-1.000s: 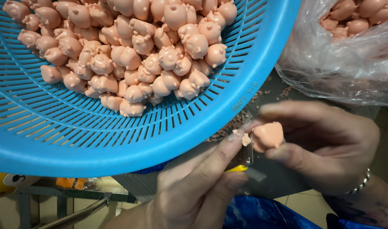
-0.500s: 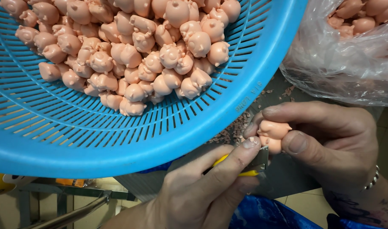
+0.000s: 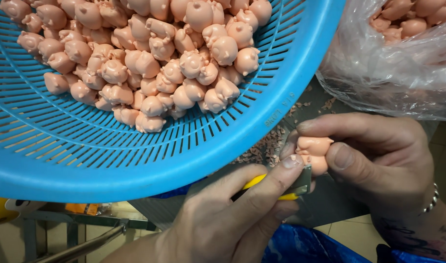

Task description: Trimming excess plastic flash from small pig-shaped toys using a utility knife.

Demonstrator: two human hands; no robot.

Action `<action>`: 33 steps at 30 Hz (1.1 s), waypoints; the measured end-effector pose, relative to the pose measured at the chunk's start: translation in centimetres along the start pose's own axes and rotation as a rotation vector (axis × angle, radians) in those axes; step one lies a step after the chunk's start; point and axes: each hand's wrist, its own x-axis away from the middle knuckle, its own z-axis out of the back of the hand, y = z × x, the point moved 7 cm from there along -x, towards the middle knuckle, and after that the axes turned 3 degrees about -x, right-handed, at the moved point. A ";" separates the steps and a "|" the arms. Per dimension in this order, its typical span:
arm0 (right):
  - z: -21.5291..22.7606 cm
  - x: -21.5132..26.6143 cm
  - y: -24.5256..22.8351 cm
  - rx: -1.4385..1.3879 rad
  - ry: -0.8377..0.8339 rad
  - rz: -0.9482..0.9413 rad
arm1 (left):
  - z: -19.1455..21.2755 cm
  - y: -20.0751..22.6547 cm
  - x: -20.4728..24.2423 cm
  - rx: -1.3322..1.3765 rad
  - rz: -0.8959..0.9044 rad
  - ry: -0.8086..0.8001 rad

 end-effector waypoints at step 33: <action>-0.3 0.4 -2.8 0.338 0.078 0.198 | -0.1 0.3 -2.2 -0.003 -0.003 -0.054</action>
